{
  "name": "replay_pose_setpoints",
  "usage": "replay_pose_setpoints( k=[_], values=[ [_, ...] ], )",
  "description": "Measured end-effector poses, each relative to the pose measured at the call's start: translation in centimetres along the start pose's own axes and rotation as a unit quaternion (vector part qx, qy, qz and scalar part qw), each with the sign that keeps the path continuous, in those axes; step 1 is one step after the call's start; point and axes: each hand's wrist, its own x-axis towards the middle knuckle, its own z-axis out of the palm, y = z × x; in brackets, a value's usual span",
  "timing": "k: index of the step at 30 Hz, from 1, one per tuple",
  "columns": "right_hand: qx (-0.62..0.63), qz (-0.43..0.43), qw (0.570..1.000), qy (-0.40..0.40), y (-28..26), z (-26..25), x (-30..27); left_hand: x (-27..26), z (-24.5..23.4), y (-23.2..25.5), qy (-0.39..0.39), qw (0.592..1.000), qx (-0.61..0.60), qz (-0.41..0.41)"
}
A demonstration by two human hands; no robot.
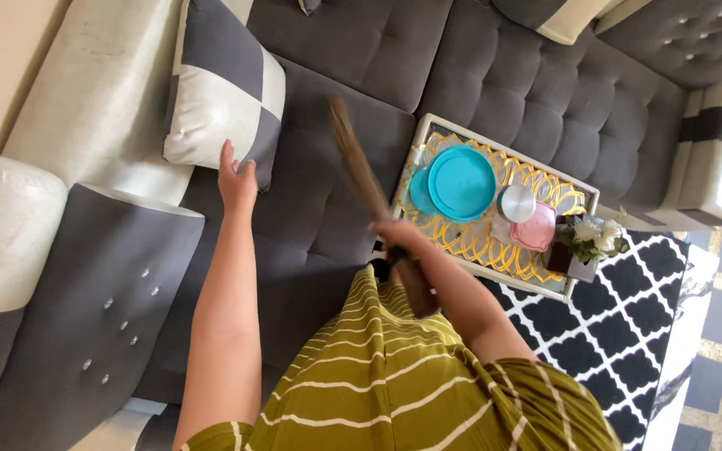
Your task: The person cleans a sofa using a broom, then wipes the cushions by hand and uses a duster on the seats.
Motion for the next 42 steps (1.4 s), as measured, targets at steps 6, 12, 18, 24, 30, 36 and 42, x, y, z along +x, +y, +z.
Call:
replay_pose_setpoints(
  k=[6, 12, 18, 24, 30, 36, 42],
  values=[
    [0.25, -0.039, 0.919, 0.301, -0.8, -8.5, 2.7, -0.9, 3.6, 3.4, -0.026, 0.998, 0.013, -0.058],
    [0.063, -0.037, 0.992, 0.1, -0.5, -6.7, 6.7, -2.4, 8.3, 4.8, -0.014, 0.998, 0.016, -0.066],
    [0.378, -0.08, 0.922, 0.001, -2.9, -11.9, 4.2, -0.1, 14.6, 4.7, 0.008, 0.999, -0.013, -0.05],
    [0.594, -0.325, 0.688, 0.263, -9.1, -29.0, 7.6, 2.3, 20.8, 7.4, 0.029, 0.995, 0.064, -0.075],
    [0.375, -0.262, 0.833, 0.312, -21.4, -30.0, 16.7, 3.4, 22.4, 8.6, 0.063, 0.995, 0.067, -0.035],
    [0.429, -0.219, 0.865, 0.142, -19.5, -28.0, 17.3, 3.0, 17.4, 5.4, 0.123, 0.985, 0.11, -0.045],
    [0.493, -0.25, 0.822, 0.136, -14.1, -28.6, 14.2, 4.4, 5.7, 0.8, 0.297, 0.893, 0.335, -0.055]
  ],
)
